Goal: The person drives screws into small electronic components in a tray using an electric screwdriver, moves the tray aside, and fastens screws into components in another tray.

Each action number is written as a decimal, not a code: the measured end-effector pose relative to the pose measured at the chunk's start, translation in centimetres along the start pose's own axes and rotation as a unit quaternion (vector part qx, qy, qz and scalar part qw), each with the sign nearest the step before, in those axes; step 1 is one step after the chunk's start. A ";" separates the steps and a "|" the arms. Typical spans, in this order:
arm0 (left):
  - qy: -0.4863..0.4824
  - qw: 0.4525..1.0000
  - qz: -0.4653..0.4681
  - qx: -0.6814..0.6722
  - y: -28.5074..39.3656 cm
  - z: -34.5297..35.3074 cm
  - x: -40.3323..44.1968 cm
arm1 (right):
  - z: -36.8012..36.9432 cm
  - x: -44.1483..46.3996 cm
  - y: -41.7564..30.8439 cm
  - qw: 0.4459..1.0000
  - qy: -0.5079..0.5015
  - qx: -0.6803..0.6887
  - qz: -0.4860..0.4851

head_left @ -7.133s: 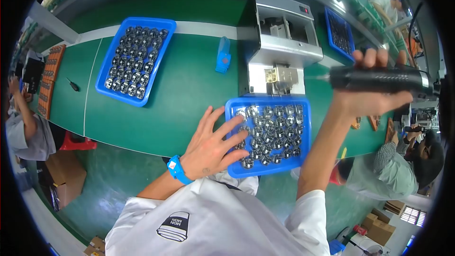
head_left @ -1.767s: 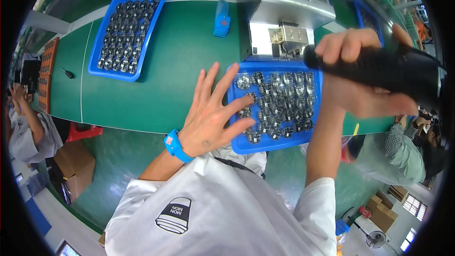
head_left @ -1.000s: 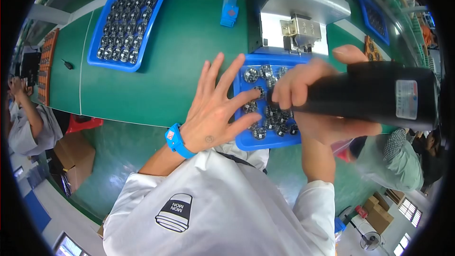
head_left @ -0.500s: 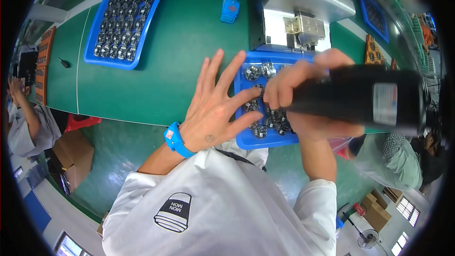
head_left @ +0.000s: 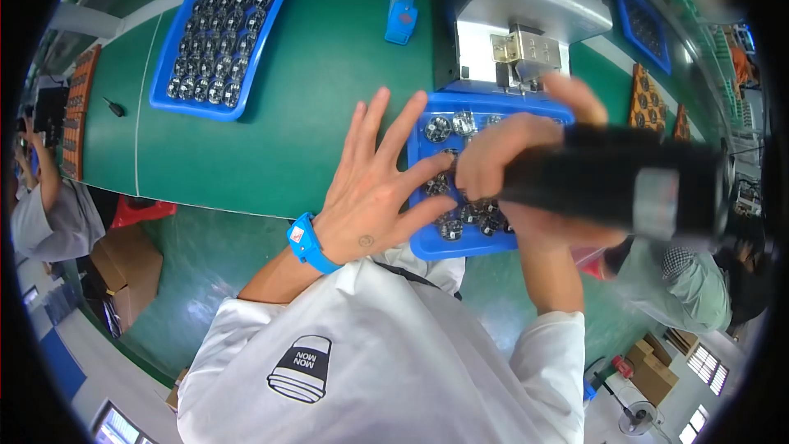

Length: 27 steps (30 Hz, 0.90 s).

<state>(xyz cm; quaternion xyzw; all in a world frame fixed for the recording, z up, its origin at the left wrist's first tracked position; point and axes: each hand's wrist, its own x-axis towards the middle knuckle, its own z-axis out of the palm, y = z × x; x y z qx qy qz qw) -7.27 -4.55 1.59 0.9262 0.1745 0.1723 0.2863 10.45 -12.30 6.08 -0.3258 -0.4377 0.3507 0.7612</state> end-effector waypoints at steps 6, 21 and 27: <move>0.001 1.000 -0.004 -0.010 0.1 0.2 0.1 | -1.8 4.1 -2.6 0.987 -0.090 0.015 -0.131; 0.046 0.996 0.058 0.041 0.4 0.2 -1.5 | -6.0 6.3 -4.0 0.955 -0.130 -0.161 -0.213; 0.051 0.996 0.056 0.046 0.4 0.4 -1.5 | -3.8 6.0 -2.7 0.977 -0.084 -0.009 -0.194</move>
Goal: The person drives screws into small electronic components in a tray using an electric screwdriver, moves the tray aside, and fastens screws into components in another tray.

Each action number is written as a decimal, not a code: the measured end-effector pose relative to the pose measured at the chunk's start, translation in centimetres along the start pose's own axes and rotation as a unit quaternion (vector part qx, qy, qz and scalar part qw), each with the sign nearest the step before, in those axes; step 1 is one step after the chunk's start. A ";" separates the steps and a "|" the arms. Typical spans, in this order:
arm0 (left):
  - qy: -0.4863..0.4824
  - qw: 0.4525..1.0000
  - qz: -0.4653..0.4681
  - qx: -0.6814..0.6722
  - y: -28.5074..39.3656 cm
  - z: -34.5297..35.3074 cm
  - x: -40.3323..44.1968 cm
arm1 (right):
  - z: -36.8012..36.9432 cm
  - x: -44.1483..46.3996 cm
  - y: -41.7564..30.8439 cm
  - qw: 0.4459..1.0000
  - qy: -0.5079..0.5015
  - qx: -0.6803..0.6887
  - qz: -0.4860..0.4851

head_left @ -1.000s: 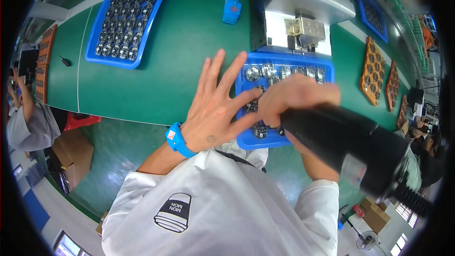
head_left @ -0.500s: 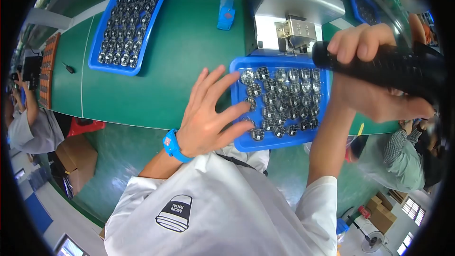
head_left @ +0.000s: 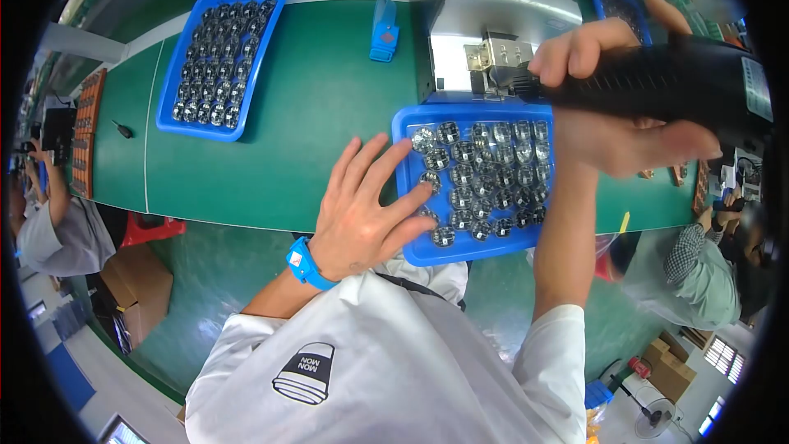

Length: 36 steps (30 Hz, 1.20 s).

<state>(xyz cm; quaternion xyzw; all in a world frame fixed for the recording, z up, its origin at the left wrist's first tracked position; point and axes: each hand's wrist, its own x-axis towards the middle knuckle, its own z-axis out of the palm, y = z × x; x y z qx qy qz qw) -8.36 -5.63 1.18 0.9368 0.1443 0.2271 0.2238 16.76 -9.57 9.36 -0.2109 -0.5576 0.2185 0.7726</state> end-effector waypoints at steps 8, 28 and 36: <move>-0.001 1.000 -0.008 -0.005 -0.1 0.0 -0.1 | 0.0 -0.3 0.8 0.986 0.035 -0.127 0.105; -0.011 1.000 -0.020 -0.010 -0.1 -0.1 0.0 | 4.4 -5.9 1.1 0.983 0.059 0.030 0.169; -0.013 1.000 -0.021 -0.015 -0.1 -0.2 0.1 | 4.5 -6.3 0.9 0.949 0.021 -0.060 0.308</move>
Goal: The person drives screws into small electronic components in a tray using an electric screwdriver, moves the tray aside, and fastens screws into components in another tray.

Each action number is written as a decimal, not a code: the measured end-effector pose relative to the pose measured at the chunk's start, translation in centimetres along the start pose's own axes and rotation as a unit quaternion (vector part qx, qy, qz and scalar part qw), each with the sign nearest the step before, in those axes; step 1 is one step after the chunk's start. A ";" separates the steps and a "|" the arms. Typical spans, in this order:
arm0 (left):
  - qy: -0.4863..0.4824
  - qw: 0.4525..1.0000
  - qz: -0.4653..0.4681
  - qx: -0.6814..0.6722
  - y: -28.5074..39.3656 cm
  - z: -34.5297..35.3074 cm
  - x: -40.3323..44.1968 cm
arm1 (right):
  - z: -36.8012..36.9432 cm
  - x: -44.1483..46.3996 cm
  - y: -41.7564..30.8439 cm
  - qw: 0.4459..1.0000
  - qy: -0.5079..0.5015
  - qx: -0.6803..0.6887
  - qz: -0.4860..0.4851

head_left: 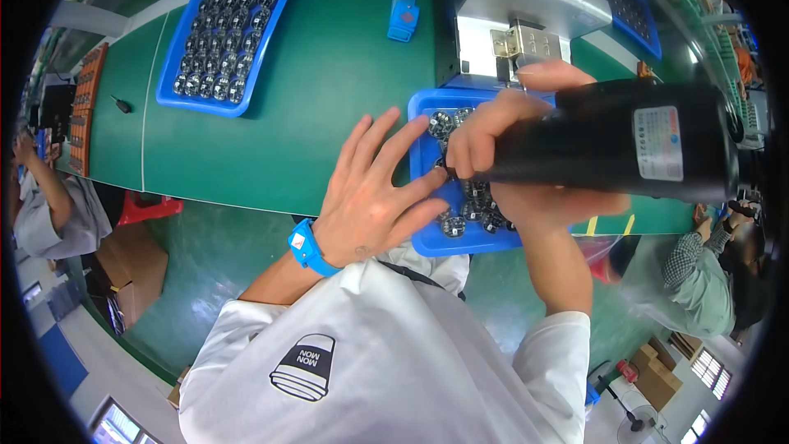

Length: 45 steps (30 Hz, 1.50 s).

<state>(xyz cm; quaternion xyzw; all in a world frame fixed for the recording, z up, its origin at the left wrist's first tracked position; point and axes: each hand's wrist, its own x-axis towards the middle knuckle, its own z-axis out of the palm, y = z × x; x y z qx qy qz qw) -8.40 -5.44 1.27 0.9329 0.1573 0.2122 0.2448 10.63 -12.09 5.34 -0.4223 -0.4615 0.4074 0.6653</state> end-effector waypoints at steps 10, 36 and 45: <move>-0.004 1.000 0.005 0.002 -0.3 0.0 -0.1 | 0.5 0.3 0.3 0.999 0.000 0.045 0.007; 0.011 0.999 -0.011 -0.042 0.0 0.3 0.2 | -6.1 5.6 -4.6 0.947 -0.063 -0.085 -0.302; 0.017 0.999 -0.017 -0.046 -0.1 0.3 0.1 | -5.1 4.9 -2.9 0.967 -0.014 0.001 -0.253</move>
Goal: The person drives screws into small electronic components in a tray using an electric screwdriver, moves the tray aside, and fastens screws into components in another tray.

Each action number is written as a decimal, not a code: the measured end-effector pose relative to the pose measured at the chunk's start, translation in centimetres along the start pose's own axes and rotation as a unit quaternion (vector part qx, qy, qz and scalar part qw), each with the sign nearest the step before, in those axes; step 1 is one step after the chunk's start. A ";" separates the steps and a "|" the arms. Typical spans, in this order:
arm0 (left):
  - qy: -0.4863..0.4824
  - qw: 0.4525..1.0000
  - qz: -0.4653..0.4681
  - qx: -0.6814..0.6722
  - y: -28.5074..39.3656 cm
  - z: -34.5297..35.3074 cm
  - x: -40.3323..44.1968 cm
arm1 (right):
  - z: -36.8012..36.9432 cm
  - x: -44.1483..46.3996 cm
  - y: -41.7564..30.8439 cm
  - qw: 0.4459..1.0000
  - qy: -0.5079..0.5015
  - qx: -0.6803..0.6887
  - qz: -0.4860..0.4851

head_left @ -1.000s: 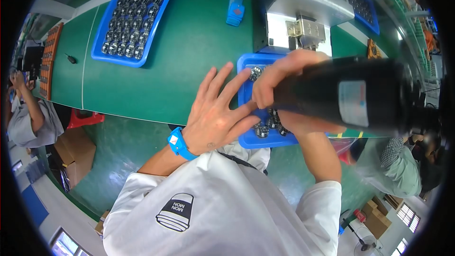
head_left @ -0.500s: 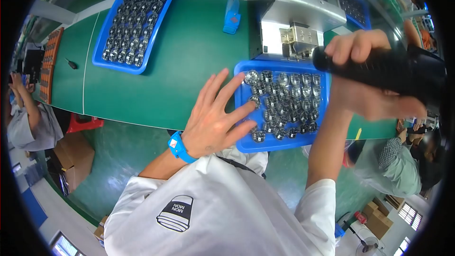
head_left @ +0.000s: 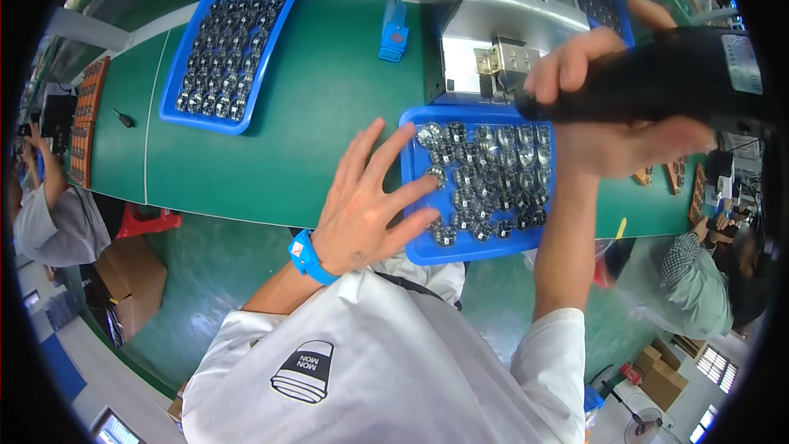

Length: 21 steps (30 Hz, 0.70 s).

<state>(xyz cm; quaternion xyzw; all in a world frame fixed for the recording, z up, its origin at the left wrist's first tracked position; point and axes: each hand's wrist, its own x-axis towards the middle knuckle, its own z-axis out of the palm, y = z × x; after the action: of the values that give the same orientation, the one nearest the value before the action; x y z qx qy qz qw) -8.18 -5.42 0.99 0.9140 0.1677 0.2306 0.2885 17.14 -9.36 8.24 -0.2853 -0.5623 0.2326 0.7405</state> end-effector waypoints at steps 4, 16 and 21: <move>-0.015 1.000 -0.027 -0.001 0.1 -0.3 0.1 | 3.3 -3.0 -1.4 0.987 0.073 0.078 0.122; -0.015 0.999 -0.033 -0.014 -0.1 -0.1 0.1 | 5.9 -6.0 -2.3 0.960 0.041 -0.043 0.275; -0.016 0.999 -0.036 -0.013 0.0 -0.2 0.1 | 5.6 -6.5 -1.7 0.966 0.034 -0.027 0.256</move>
<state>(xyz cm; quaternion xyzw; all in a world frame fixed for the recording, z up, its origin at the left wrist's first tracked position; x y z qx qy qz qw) -8.18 -5.25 1.20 0.9072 0.1930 0.2072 0.3111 10.08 -13.99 6.02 -0.4476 -0.4513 0.3896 0.6665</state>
